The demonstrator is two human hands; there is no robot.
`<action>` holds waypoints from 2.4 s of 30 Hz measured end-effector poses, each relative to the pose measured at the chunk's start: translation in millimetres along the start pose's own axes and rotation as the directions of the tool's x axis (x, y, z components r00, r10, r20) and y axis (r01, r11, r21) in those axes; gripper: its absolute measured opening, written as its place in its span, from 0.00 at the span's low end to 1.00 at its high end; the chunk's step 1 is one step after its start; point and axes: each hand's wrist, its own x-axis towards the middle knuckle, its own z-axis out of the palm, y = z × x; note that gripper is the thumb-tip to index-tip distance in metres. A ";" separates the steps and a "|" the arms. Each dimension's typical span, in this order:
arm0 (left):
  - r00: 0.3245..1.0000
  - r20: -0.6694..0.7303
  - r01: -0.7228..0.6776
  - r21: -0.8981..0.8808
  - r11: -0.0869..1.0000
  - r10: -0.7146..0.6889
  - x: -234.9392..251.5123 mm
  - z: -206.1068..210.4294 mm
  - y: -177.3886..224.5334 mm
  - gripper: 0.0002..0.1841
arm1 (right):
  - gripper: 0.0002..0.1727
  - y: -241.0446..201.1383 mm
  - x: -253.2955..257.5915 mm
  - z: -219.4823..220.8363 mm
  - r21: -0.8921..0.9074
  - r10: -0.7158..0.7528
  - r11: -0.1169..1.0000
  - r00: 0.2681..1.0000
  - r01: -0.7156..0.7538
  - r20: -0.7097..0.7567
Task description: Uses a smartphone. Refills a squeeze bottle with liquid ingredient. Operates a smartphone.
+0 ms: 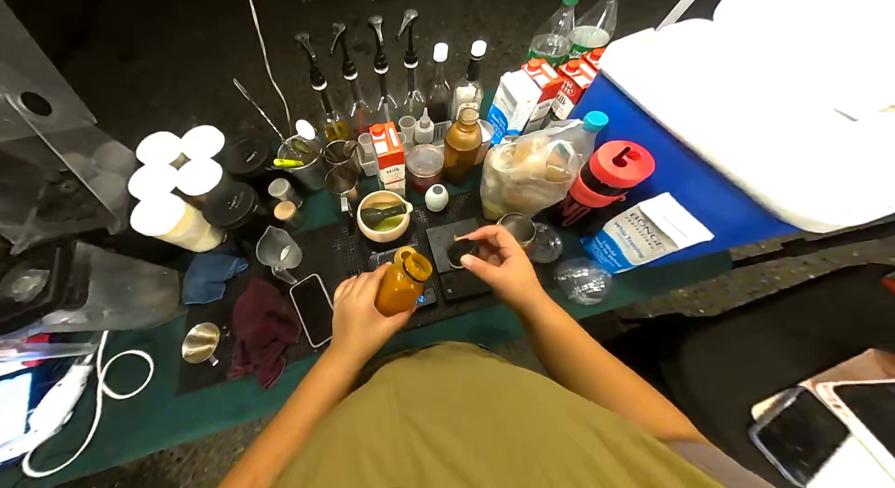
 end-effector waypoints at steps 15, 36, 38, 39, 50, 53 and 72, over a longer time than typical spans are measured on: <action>0.860 0.506 0.145 -0.365 0.920 0.066 28.3 -56.4 -5.1 0.36 | 0.20 -27.6 34.6 -4.3 -0.111 -0.370 0.783 0.602 0.612 0.707; 0.918 0.383 -0.012 -0.224 0.974 0.099 46.1 -70.6 22.6 0.38 | 0.39 -23.9 60.8 29.6 -0.416 -0.805 0.264 0.436 0.870 0.401; 0.911 0.396 -0.039 -0.196 0.980 0.116 48.7 -72.1 24.8 0.38 | 0.32 -29.8 66.8 34.0 -0.416 -0.840 0.160 0.345 0.895 0.419; 0.946 0.300 -0.116 -0.046 0.992 0.125 47.5 -69.8 27.7 0.38 | 0.29 -29.1 67.1 37.6 -0.469 -0.813 0.192 0.408 0.862 0.416; 0.953 0.303 0.025 0.023 0.999 -0.031 26.2 -55.8 25.9 0.40 | 0.35 -10.8 38.7 26.3 -0.574 -0.657 0.319 0.612 0.755 0.440; 0.988 0.026 0.156 -0.085 0.984 -0.155 18.8 -45.2 32.5 0.42 | 0.58 -20.7 21.0 10.2 -0.508 -0.181 0.773 0.899 0.380 0.398; 0.917 -0.036 0.373 -0.278 0.885 -0.398 -92.5 -10.3 -26.5 0.41 | 0.41 82.0 149.2 -14.4 -0.421 0.024 0.867 0.866 -0.266 -0.499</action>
